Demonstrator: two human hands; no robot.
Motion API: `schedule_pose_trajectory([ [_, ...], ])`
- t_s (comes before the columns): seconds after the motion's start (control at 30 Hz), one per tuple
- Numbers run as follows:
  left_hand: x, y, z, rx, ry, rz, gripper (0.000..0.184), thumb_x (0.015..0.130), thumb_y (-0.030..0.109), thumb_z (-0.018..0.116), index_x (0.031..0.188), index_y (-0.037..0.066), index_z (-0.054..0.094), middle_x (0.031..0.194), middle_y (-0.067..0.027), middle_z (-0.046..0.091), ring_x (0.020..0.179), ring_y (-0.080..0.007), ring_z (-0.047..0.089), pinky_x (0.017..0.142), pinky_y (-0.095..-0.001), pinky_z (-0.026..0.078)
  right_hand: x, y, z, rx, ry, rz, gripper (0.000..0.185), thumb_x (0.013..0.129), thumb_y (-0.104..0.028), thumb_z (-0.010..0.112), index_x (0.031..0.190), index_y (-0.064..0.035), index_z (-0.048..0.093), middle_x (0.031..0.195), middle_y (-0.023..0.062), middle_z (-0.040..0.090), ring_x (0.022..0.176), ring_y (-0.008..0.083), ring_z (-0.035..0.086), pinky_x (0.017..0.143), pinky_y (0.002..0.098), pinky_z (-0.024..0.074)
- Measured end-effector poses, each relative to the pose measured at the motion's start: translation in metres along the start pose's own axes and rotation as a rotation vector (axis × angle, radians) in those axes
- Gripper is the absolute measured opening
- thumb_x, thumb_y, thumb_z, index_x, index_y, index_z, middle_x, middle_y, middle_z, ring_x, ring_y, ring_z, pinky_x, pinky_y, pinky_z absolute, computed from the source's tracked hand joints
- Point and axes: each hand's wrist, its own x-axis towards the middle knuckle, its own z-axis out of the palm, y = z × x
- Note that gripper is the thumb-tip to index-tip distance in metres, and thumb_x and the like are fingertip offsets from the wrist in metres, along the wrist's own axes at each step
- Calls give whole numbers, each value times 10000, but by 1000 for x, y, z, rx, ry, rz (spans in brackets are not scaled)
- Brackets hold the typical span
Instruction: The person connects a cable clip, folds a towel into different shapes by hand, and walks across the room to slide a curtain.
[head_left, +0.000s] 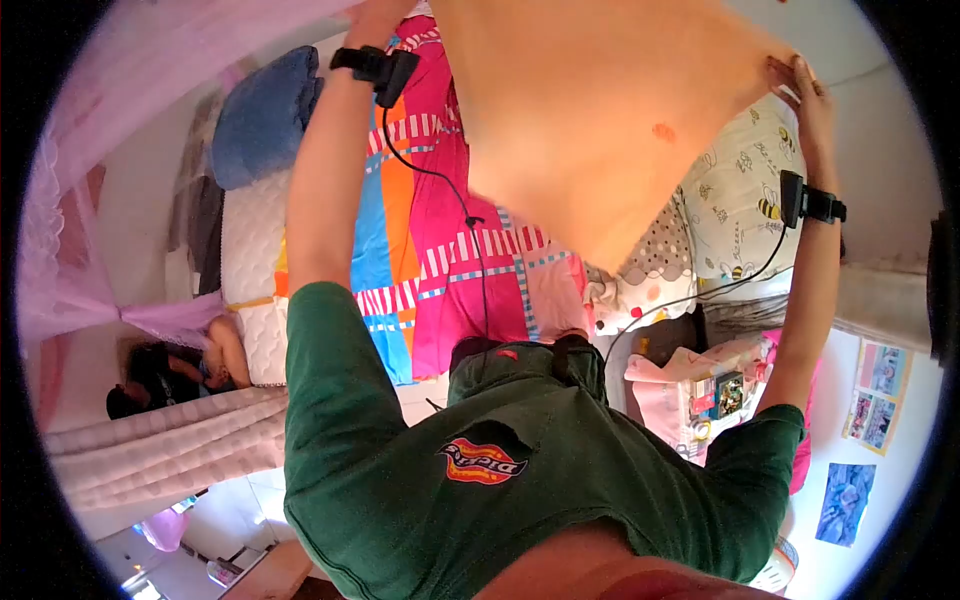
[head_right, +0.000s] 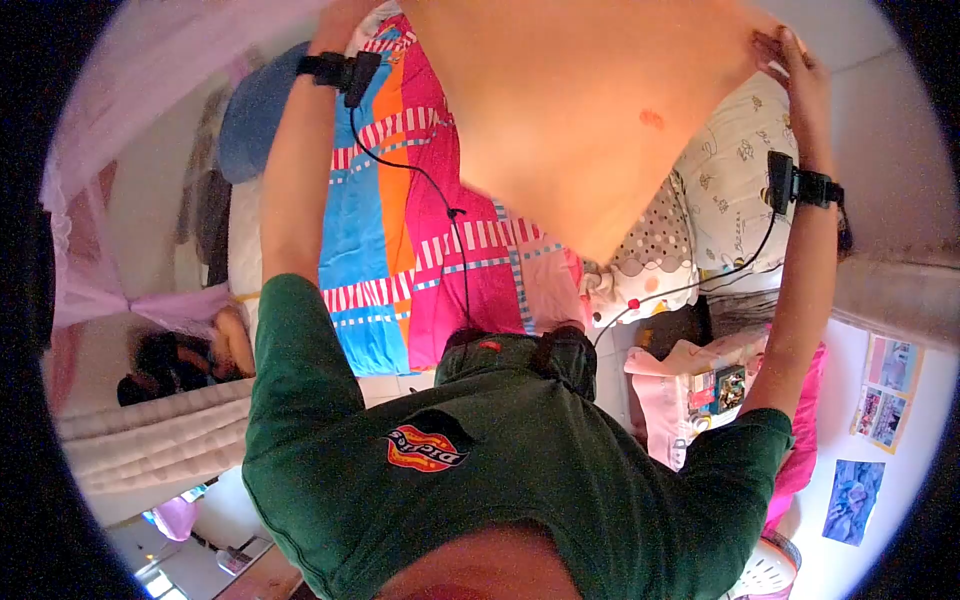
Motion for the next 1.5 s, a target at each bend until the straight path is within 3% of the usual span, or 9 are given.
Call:
schedule_pose_trajectory([
  [0.17, -21, 48, -60, -108, -70, -49, 209, 841, 116, 574, 1035, 73, 636, 957, -126, 648, 826, -218, 630, 751, -331, 469, -49, -16, -8, -2, 89, 79, 381, 941, -293, 479, 1098, 43, 567, 1008, 99, 627, 969, 161, 596, 769, 272, 512],
  [0.33, -114, 58, -75, -241, -333, -229, 182, 808, 73, 581, 970, 58, 662, 744, -113, 641, 651, -111, 594, 592, -259, 466, -129, 22, -11, -153, -133, 61, 322, 946, -197, 444, 1075, 74, 560, 1018, 157, 614, 947, 221, 607, 757, 309, 520],
  [0.5, -228, 82, -68, -428, -561, -506, 150, 814, 18, 584, 945, 11, 656, 805, -94, 677, 741, -99, 621, 652, -245, 483, -215, 108, -16, -133, -227, 306, 197, 853, 15, 485, 987, 71, 617, 972, 115, 624, 851, 199, 627, 739, 311, 547],
  [0.9, -369, 115, -63, -679, -897, -810, 131, 771, -39, 602, 874, 11, 666, 819, -108, 672, 766, -168, 643, 701, -272, 500, -348, 182, -5, 95, -480, 858, 207, 859, -131, 611, 952, 53, 607, 814, 100, 638, 743, 162, 642, 671, 273, 553],
  [1.03, -367, 121, -60, -620, -913, -640, 119, 765, -49, 584, 849, 8, 647, 844, -101, 670, 796, -191, 643, 718, -289, 504, -358, 196, 4, 89, -627, 831, 174, 845, -141, 634, 926, 13, 626, 815, 69, 636, 662, 127, 614, 572, 229, 512],
  [1.17, -357, 141, -38, -586, -828, -292, 97, 713, -33, 595, 791, 19, 620, 924, -124, 615, 885, -272, 599, 758, -331, 492, -343, 169, 50, -215, -675, 434, 133, 780, -98, 676, 857, 3, 637, 819, 69, 563, 751, 160, 574, 589, 251, 449],
  [1.3, -338, 182, -21, -692, -799, -403, 81, 724, -43, 566, 764, 17, 600, 1103, -133, 522, 957, -269, 557, 824, -336, 464, -320, 125, 96, -228, -705, 154, 118, 738, -29, 668, 844, 7, 630, 956, 106, 521, 875, 226, 546, 720, 288, 443],
  [1.43, -314, 210, -8, -768, -716, -344, 112, 727, -51, 557, 780, 28, 617, 1112, -127, 486, 948, -257, 547, 822, -336, 461, -299, 96, 132, -141, -756, -144, 127, 712, -4, 663, 833, 10, 628, 1025, 105, 503, 900, 245, 544, 751, 306, 448],
  [1.5, -298, 219, -8, -788, -655, -331, 161, 687, -60, 604, 787, 60, 645, 1026, -89, 501, 995, -237, 515, 831, -326, 452, -286, 72, 145, -132, -771, -91, 149, 700, -7, 668, 845, 4, 635, 985, 97, 548, 851, 235, 567, 711, 302, 462],
])
